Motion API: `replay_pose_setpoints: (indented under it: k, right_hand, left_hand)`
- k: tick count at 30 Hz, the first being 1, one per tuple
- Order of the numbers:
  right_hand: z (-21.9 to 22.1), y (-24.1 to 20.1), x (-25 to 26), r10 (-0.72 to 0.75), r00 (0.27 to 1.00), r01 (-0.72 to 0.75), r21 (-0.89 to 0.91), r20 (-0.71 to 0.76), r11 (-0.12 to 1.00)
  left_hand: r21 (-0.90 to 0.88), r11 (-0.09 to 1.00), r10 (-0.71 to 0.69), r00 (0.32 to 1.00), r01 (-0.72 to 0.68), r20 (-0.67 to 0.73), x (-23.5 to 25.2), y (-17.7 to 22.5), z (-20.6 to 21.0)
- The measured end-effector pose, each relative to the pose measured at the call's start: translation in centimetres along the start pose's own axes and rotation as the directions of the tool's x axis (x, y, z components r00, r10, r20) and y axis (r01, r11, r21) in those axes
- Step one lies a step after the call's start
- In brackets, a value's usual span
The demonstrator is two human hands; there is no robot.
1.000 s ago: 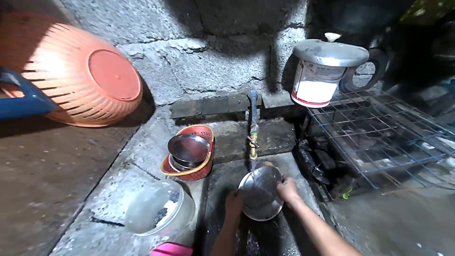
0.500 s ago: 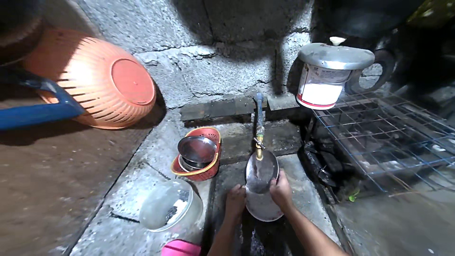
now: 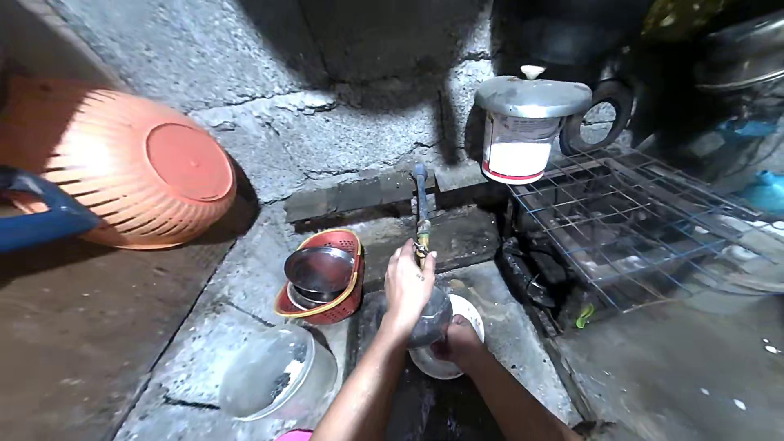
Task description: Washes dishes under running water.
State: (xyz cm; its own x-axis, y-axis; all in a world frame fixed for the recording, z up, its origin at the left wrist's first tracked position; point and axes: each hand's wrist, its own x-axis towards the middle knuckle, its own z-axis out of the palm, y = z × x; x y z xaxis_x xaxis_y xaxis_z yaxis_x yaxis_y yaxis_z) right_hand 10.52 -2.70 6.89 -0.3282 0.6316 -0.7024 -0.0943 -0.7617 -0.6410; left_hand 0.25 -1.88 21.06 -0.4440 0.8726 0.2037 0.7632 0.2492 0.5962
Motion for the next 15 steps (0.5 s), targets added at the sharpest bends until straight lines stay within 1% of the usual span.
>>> replay_pose_setpoints:
  k: [6, 11, 13, 14, 15]
  right_hand:
    - [-0.3, -0.5, 0.1, -0.058, 0.998, 0.057, -0.054, -0.017, 0.997]
    - [-0.5, -0.3, 0.0, -0.064, 0.997, 0.061, -0.085, -0.034, 0.995]
    - [-0.6, -0.4, 0.0, -0.140, 0.989, 0.132, -0.160, -0.042, 0.978]
    - [-0.7, -0.5, 0.1, -0.210, 0.977, 0.193, -0.239, -0.047, 0.951]
    - [-1.0, -0.7, 0.2, -0.292, 0.955, 0.256, -0.359, -0.049, 0.897]
  left_hand:
    - [0.036, 0.994, -0.099, 0.995, 0.099, 0.021, 1.3, 1.4, -0.2]
    - [0.059, 0.995, -0.084, 0.993, 0.080, 0.077, 1.5, 1.5, -0.9]
    - [0.058, 0.997, -0.063, 0.992, 0.057, 0.111, 1.7, 1.2, -1.1]
    - [0.056, 0.998, -0.043, 0.990, 0.036, 0.134, 1.9, 0.8, -1.3]
    - [0.056, 0.998, -0.011, 0.987, 0.002, 0.158, 2.2, 0.3, -1.5]
